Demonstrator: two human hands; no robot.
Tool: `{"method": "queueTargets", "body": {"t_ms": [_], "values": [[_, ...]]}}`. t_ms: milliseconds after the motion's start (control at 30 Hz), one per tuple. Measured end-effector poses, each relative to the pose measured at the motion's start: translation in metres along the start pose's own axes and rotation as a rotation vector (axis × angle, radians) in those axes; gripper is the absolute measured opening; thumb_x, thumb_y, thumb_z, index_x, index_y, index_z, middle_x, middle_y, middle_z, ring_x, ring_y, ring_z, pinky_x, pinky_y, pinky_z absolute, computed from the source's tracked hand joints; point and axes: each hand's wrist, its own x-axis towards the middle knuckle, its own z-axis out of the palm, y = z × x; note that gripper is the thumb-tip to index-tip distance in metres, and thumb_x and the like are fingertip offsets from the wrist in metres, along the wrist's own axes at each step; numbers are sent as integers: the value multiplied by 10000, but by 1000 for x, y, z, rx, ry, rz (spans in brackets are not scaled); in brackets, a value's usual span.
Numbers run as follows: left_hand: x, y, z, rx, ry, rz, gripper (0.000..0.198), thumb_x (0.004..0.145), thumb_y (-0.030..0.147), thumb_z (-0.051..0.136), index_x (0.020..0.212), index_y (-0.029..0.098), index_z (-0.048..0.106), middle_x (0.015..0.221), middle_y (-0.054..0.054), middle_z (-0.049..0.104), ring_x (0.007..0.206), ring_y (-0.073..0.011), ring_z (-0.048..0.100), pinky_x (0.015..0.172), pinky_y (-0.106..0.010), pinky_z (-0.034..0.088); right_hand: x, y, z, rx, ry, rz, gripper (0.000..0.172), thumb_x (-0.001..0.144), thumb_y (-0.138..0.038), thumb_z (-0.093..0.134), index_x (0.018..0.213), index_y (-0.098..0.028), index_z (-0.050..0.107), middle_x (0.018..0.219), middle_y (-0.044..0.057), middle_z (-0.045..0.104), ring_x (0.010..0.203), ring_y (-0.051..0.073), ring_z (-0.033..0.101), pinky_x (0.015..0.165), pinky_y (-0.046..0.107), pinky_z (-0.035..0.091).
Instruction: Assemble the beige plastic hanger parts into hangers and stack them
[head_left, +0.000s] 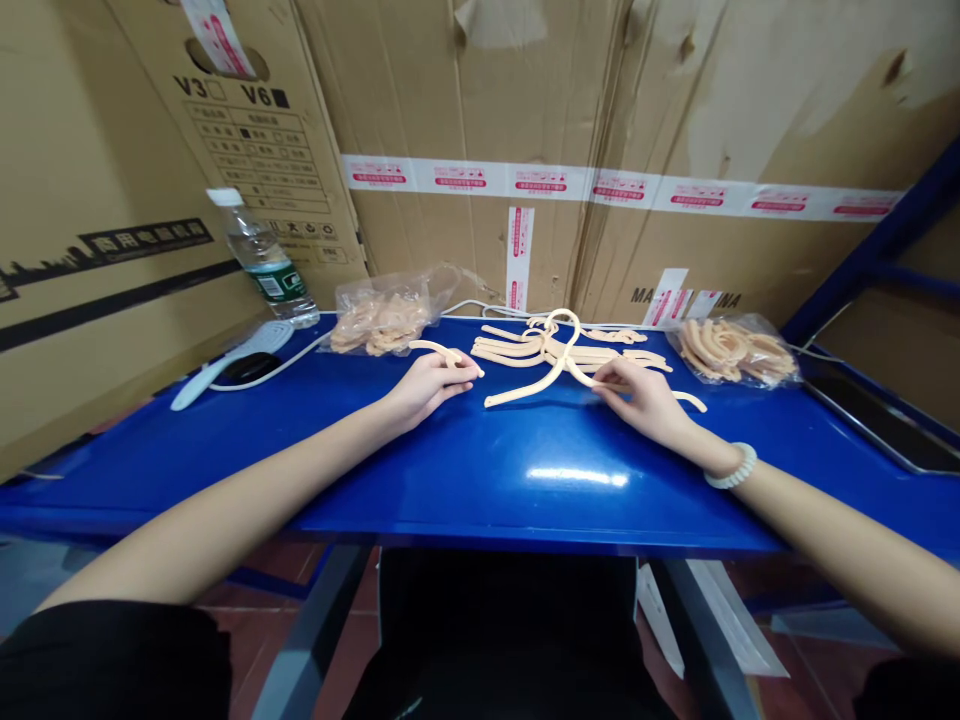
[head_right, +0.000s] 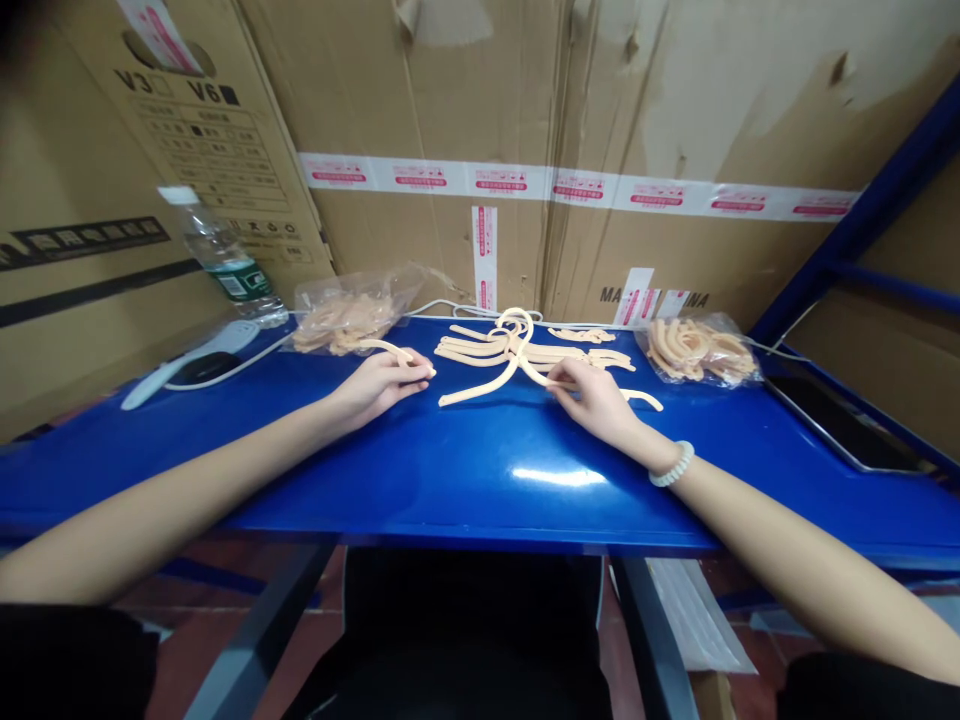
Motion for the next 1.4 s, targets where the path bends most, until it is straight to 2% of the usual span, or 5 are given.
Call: {"method": "queueTargets", "body": {"t_ms": [200,333,567,1167,1400], "values": [[-2,6,3,-159,-47,-77,174,691,61,759,684,128,599,962,-77,701,877,-169,673,905,-358,539,1,-8,-5,-81,178,-43,120,955,-338,626,997,-230,660,958,93,740,880,276,710,818,461,608],[-5,8,5,-197,-139,-141,183,723,53,712,676,140,558,955,-98,714,829,-181,682,861,-366,546,1,-12,-5,-68,185,-36,166,952,-364,636,1043,-236,687,1013,105,752,931,293,719,862,497,608],[-6,9,4,-196,-260,-137,173,668,92,764,687,128,596,923,-96,694,741,-200,676,750,-352,530,2,-16,-5,-68,205,-69,143,954,-389,642,930,-248,661,897,78,729,839,274,702,792,459,613],[-2,2,4,-128,-113,-18,157,795,28,676,707,120,583,782,-67,684,682,-159,653,752,-337,527,-4,-15,1,33,144,-119,113,962,-352,650,982,-242,667,916,71,713,797,237,691,680,379,633],[-5,3,8,-100,-76,10,244,764,-17,671,678,141,506,750,-62,680,658,-160,660,713,-320,537,-4,-17,-1,23,123,-126,121,962,-360,652,978,-241,668,909,66,715,791,236,687,693,384,622]]}}
